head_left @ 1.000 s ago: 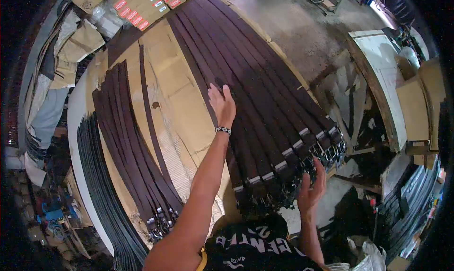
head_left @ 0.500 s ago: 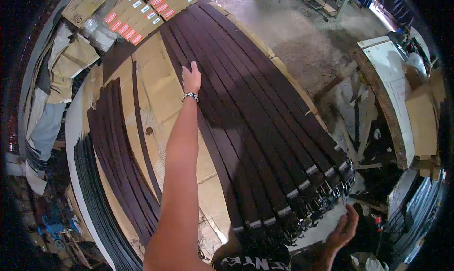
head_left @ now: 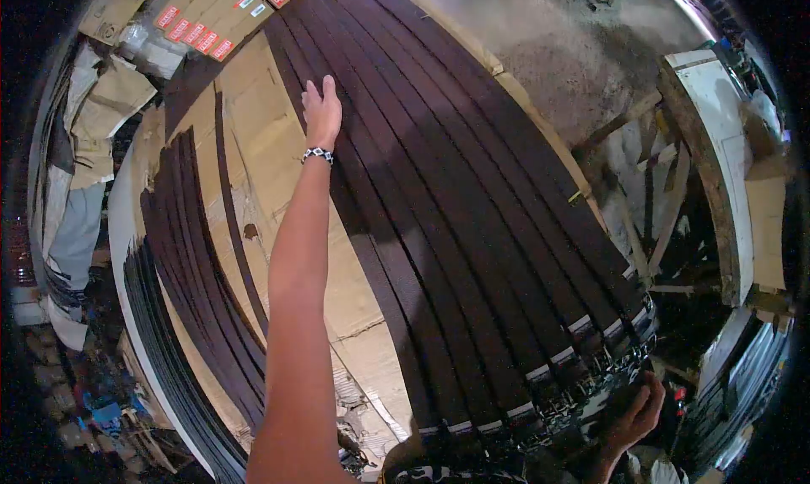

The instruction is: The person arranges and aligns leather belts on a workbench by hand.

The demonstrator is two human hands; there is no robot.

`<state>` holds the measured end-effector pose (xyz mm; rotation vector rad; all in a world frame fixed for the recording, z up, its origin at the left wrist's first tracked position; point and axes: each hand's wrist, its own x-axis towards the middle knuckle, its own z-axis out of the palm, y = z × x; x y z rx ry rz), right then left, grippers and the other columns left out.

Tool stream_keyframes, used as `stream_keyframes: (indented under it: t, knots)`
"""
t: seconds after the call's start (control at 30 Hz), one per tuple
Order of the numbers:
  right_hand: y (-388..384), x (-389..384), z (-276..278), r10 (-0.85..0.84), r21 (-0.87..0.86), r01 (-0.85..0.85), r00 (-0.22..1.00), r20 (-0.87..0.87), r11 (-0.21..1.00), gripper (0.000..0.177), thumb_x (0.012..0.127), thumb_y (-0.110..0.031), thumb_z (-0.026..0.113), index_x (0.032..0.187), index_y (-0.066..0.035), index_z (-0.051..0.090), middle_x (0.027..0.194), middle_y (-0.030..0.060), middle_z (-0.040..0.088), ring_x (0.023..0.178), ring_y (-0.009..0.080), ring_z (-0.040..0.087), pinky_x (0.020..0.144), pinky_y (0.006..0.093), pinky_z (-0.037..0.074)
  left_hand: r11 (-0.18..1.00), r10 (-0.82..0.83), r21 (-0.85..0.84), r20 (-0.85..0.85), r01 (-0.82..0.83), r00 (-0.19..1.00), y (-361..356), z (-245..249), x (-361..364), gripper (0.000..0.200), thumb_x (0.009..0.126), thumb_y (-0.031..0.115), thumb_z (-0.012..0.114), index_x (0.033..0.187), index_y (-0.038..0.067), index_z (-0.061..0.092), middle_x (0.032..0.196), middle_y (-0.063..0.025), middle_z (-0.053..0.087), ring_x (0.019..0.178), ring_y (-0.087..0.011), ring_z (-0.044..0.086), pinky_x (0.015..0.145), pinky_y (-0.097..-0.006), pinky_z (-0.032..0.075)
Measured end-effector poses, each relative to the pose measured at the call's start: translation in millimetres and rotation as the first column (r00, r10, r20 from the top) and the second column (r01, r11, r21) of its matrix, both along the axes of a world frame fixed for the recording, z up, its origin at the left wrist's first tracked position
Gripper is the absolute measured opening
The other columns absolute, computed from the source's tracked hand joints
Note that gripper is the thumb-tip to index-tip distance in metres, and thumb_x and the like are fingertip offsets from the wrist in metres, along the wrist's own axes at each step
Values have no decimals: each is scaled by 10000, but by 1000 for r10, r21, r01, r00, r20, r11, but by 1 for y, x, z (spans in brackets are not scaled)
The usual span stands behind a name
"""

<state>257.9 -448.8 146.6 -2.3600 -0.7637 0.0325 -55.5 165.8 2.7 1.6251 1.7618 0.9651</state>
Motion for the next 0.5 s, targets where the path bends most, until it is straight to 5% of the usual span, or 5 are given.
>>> stream_keyframes:
  t: [0.17, 0.2, 0.33, 0.37, 0.5]
  knots:
    - [-13, 5, -7, -16, 80, 25, 994, -109, 996, 284, 1015, -177, 512, 1151, 46, 625, 1077, 116, 667, 993, 205, 619, 902, 323, 476, 989, -140, 70, 199, 128, 970, 1, 5, -31, 744, 1016, 518, 345, 1480, -62, 303, 1551, -219, 316, 1456, -304, 273, 1186, -367, 197]
    - [-7, 2, 4, 30, 25, -31, 998, 51, 999, 289, 1013, -173, 517, 1165, 46, 629, 1104, 130, 672, 1013, 220, 623, 916, 329, 474, 981, -185, 102, 221, 165, 958, -1, 4, -43, 701, 1029, 488, 347, 1461, -64, 356, 1537, -206, 359, 1444, -289, 307, 1180, -358, 213]
    - [-6, -16, 20, -73, 208, 97, 990, -123, 973, 276, 1009, -149, 516, 1173, 36, 638, 1139, 147, 679, 1040, 235, 635, 933, 338, 478, 992, -113, -30, 167, 120, 980, -179, 75, -49, 716, 1006, 485, 448, 1475, -45, 337, 1519, -226, 375, 1422, -281, 350, 1162, -347, 253]
    - [-16, -14, 21, 47, 181, -44, 999, -13, 982, 280, 1008, -148, 515, 1178, 38, 637, 1123, 143, 689, 1035, 233, 641, 932, 343, 484, 990, -108, -67, 170, 120, 980, -229, 74, -58, 704, 1013, 477, 440, 1477, -41, 338, 1520, -222, 375, 1425, -274, 345, 1166, -346, 244]
    - [-35, -39, 51, 103, 175, -97, 994, -28, 980, 273, 1003, -135, 522, 1171, 51, 630, 1101, 136, 689, 996, 209, 641, 914, 327, 493, 975, -83, -184, 205, 122, 975, -425, 78, -82, 647, 1033, 414, 416, 1486, -38, 314, 1532, -226, 343, 1439, -289, 306, 1182, -360, 215]
